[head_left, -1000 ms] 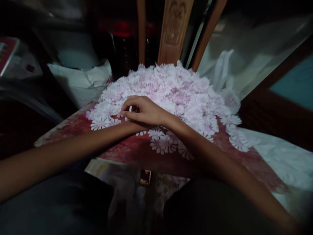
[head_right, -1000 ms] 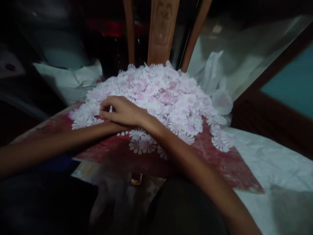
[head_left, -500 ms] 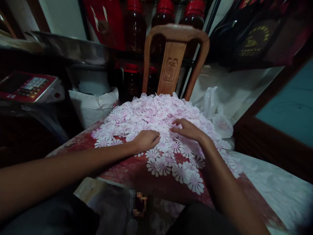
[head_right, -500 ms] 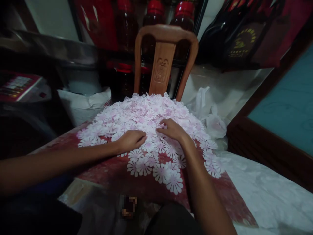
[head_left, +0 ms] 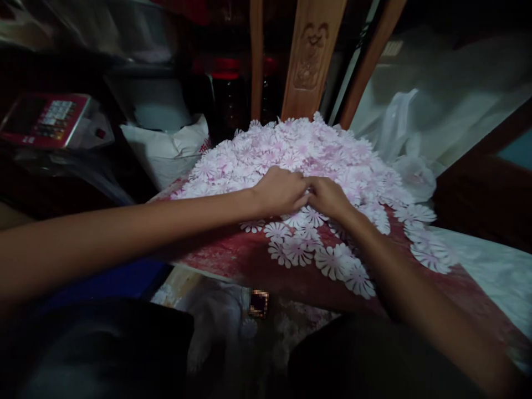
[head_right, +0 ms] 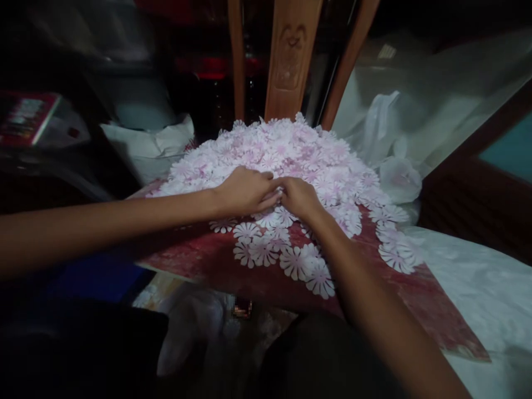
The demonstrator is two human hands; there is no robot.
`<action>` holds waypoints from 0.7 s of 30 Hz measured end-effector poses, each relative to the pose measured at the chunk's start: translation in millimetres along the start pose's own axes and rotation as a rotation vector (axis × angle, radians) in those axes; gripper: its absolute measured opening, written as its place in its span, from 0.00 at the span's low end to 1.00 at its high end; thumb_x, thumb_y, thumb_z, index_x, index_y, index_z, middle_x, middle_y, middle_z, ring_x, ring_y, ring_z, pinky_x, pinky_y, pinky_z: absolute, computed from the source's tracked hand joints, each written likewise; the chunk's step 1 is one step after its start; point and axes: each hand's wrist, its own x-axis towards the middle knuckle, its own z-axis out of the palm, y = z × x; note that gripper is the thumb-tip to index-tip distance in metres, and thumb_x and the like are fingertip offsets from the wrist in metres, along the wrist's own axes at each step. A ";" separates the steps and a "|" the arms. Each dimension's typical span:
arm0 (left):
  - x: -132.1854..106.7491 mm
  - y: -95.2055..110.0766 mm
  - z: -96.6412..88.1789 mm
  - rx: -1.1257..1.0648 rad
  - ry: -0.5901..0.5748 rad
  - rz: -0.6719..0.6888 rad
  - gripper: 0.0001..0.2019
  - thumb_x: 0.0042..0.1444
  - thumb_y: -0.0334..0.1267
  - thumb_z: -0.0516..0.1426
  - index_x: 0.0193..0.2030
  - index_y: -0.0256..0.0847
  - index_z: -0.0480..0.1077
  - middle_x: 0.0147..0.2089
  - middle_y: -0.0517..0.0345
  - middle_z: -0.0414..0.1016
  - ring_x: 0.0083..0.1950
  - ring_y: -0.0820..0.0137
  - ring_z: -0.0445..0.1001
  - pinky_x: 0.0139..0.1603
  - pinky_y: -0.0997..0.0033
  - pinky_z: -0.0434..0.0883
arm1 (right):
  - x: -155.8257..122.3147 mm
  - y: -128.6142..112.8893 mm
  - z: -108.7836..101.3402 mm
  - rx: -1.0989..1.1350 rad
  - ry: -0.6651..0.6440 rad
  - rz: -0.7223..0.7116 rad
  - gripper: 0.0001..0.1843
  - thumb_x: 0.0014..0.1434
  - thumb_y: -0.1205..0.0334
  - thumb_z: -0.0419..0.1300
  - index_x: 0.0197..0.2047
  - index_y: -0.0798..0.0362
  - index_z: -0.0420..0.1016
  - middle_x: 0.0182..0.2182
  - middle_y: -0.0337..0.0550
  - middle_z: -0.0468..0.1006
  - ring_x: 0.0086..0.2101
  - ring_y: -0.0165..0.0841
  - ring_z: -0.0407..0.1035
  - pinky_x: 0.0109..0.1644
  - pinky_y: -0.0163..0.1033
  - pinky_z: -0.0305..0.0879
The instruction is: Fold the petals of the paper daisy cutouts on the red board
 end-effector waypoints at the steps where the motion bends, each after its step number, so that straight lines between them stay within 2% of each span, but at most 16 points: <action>1: 1.3 0.6 -1.7 -0.022 0.056 -0.011 0.19 0.65 0.43 0.45 0.51 0.35 0.71 0.46 0.44 0.76 0.44 0.56 0.76 0.36 0.63 0.64 | 0.0 -1.3 0.8 -0.009 0.002 0.007 0.16 0.58 0.65 0.53 0.45 0.54 0.78 0.44 0.52 0.80 0.45 0.46 0.73 0.43 0.43 0.63; 3: 1.3 1.2 2.3 -0.100 0.154 -0.046 0.18 0.65 0.43 0.45 0.51 0.36 0.70 0.50 0.46 0.74 0.45 0.58 0.76 0.36 0.64 0.64 | 0.1 -3.0 1.7 -0.023 0.006 0.022 0.16 0.58 0.62 0.52 0.44 0.56 0.78 0.42 0.55 0.80 0.43 0.49 0.74 0.40 0.44 0.63; 6: -3.8 3.1 20.6 -0.251 0.213 -0.142 0.17 0.65 0.41 0.45 0.54 0.36 0.66 0.55 0.45 0.70 0.45 0.63 0.75 0.35 0.66 0.65 | 0.8 -3.0 1.5 -0.007 0.034 -0.016 0.18 0.56 0.64 0.52 0.46 0.55 0.78 0.43 0.53 0.80 0.44 0.50 0.74 0.40 0.44 0.63; 9: -10.3 7.2 39.3 -0.358 0.213 -0.245 0.21 0.64 0.40 0.45 0.61 0.36 0.60 0.61 0.42 0.64 0.48 0.64 0.74 0.36 0.67 0.68 | 1.1 -0.6 0.6 0.054 0.086 -0.092 0.23 0.56 0.64 0.53 0.54 0.52 0.76 0.48 0.49 0.79 0.47 0.48 0.74 0.46 0.46 0.65; 11: -12.9 9.8 47.9 -0.404 0.195 -0.287 0.24 0.64 0.38 0.45 0.65 0.35 0.55 0.66 0.41 0.59 0.52 0.62 0.73 0.40 0.65 0.70 | 0.9 1.0 0.1 0.083 0.118 -0.087 0.25 0.58 0.60 0.54 0.58 0.50 0.74 0.50 0.47 0.78 0.46 0.45 0.74 0.49 0.46 0.66; 14: -14.0 11.9 57.2 -0.473 0.131 -0.319 0.28 0.62 0.33 0.46 0.70 0.36 0.50 0.68 0.43 0.58 0.59 0.60 0.69 0.48 0.62 0.71 | 0.3 1.4 1.0 0.057 0.122 -0.058 0.24 0.59 0.56 0.56 0.57 0.51 0.75 0.47 0.48 0.79 0.42 0.41 0.73 0.47 0.45 0.65; 16: -13.7 11.6 63.0 -0.517 0.101 -0.347 0.28 0.61 0.31 0.46 0.69 0.38 0.51 0.68 0.46 0.60 0.63 0.59 0.67 0.53 0.60 0.70 | -0.2 0.7 3.5 0.025 0.098 -0.051 0.23 0.58 0.57 0.56 0.54 0.53 0.77 0.42 0.49 0.80 0.38 0.39 0.72 0.44 0.43 0.64; 18: -12.9 10.1 68.2 -0.565 0.113 -0.380 0.25 0.61 0.30 0.48 0.66 0.39 0.57 0.65 0.47 0.64 0.64 0.60 0.66 0.57 0.60 0.69 | -0.4 0.4 7.4 0.027 0.078 -0.059 0.22 0.56 0.58 0.56 0.52 0.55 0.79 0.38 0.49 0.80 0.35 0.37 0.69 0.40 0.41 0.62; 21: -11.2 6.4 73.1 -0.650 0.167 -0.436 0.20 0.60 0.30 0.50 0.60 0.39 0.64 0.61 0.48 0.69 0.60 0.61 0.68 0.56 0.61 0.68 | -0.2 1.4 12.4 0.080 0.070 -0.093 0.23 0.55 0.58 0.56 0.52 0.59 0.78 0.35 0.49 0.79 0.30 0.34 0.66 0.35 0.39 0.58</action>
